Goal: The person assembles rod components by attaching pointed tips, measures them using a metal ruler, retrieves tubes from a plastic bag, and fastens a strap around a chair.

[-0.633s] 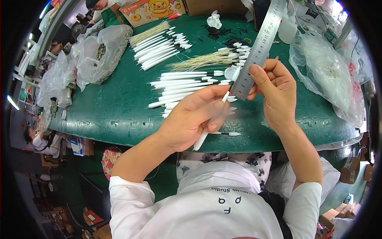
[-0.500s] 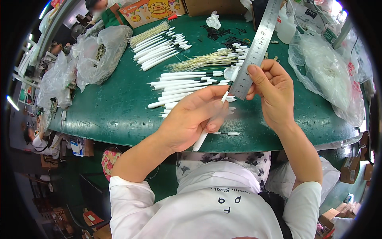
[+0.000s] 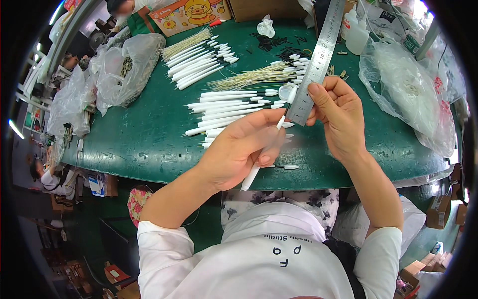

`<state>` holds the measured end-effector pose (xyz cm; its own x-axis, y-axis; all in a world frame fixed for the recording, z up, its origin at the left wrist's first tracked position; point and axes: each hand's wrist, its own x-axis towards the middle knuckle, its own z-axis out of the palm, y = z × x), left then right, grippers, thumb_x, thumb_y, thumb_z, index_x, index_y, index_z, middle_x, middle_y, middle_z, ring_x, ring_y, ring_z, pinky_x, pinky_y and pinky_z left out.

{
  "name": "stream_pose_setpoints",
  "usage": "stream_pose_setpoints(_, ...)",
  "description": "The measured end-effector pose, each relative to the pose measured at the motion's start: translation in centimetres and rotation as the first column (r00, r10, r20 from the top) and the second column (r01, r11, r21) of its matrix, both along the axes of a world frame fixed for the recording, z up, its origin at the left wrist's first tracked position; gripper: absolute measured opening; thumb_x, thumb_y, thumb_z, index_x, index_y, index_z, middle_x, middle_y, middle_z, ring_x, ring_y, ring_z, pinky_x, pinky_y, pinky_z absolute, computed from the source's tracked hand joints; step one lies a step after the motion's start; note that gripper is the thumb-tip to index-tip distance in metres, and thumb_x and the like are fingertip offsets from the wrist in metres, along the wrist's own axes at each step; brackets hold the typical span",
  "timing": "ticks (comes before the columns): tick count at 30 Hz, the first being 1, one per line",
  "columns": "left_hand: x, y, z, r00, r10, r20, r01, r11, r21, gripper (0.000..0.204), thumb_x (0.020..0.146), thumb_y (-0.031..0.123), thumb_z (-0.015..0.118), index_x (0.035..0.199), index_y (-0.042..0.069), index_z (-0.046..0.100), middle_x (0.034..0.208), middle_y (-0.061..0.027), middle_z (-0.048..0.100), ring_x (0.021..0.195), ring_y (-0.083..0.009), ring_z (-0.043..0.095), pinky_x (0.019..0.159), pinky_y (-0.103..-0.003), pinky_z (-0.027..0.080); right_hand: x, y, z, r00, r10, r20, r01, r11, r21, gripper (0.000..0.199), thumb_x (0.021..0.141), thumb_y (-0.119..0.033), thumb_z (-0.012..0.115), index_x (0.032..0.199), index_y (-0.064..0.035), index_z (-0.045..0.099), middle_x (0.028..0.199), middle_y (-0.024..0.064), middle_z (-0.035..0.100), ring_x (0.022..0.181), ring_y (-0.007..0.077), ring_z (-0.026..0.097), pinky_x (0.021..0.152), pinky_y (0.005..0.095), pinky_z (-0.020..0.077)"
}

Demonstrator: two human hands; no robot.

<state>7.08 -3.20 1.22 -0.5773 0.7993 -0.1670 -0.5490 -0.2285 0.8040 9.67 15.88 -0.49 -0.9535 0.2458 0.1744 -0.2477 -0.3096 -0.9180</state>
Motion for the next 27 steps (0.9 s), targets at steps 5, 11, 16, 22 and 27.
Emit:
stream_pose_setpoints(5,-0.18,-0.08,-0.56,1.0,-0.002,-0.012,0.002,1.0,-0.01,0.035,0.093,0.011,0.046,0.127,0.004,0.043,0.085,-0.0028,0.051,0.059,-0.0065,0.04,0.054,-0.019,0.033,0.03,0.0,-0.07,1.0,-0.005,-0.008,0.005,1.0,0.011,0.018,0.085,-0.014,0.062,0.087,0.0015,0.054,0.07,0.0059,0.061,0.055,0.0083,0.057,0.049,0.0201,0.0472)
stream_pose_setpoints(11,-0.11,-0.07,-0.55,1.0,0.004,-0.026,-0.005,1.0,-0.015,0.035,0.093,0.011,0.046,0.127,0.004,0.044,0.085,-0.0029,0.051,0.059,-0.0064,0.04,0.054,-0.019,0.033,0.18,-0.07,-0.02,0.999,-0.019,-0.032,0.02,0.999,0.033,0.018,0.085,-0.014,0.063,0.088,0.002,0.054,0.073,0.0061,0.061,0.055,0.0081,0.057,0.049,0.0198,0.0473)
stream_pose_setpoints(16,0.18,0.27,0.14,0.999,0.013,-0.04,-0.014,0.999,-0.033,0.038,0.09,0.007,0.044,0.126,-0.003,0.041,0.07,0.0031,0.04,0.06,-0.0063,0.035,0.055,-0.019,0.031,0.28,-0.04,0.01,0.997,-0.037,-0.063,0.041,0.997,0.063,0.017,0.085,-0.013,0.062,0.089,0.0019,0.055,0.073,0.0063,0.061,0.055,0.0078,0.056,0.048,0.0195,0.0473)
stream_pose_setpoints(22,0.26,0.2,0.17,0.999,0.026,-0.041,-0.028,0.999,-0.046,0.038,0.09,0.007,0.045,0.126,-0.003,0.042,0.07,0.0032,0.04,0.06,-0.006,0.035,0.055,-0.019,0.031,0.6,-0.5,0.38,0.991,-0.088,-0.099,0.099,0.989,0.114,0.015,0.085,-0.01,0.062,0.089,0.0019,0.054,0.074,0.0064,0.061,0.056,0.0072,0.056,0.048,0.019,0.0474)
stream_pose_setpoints(27,0.27,0.12,0.03,0.998,0.023,-0.055,-0.025,0.999,-0.045,0.037,0.09,0.007,0.045,0.125,-0.004,0.042,0.07,0.0033,0.04,0.06,-0.0061,0.035,0.056,-0.019,0.031,0.69,-0.65,0.41,0.988,-0.093,-0.126,0.109,0.986,0.123,0.014,0.085,-0.009,0.062,0.089,0.0019,0.054,0.075,0.0064,0.061,0.056,0.0067,0.056,0.048,0.0187,0.0471)
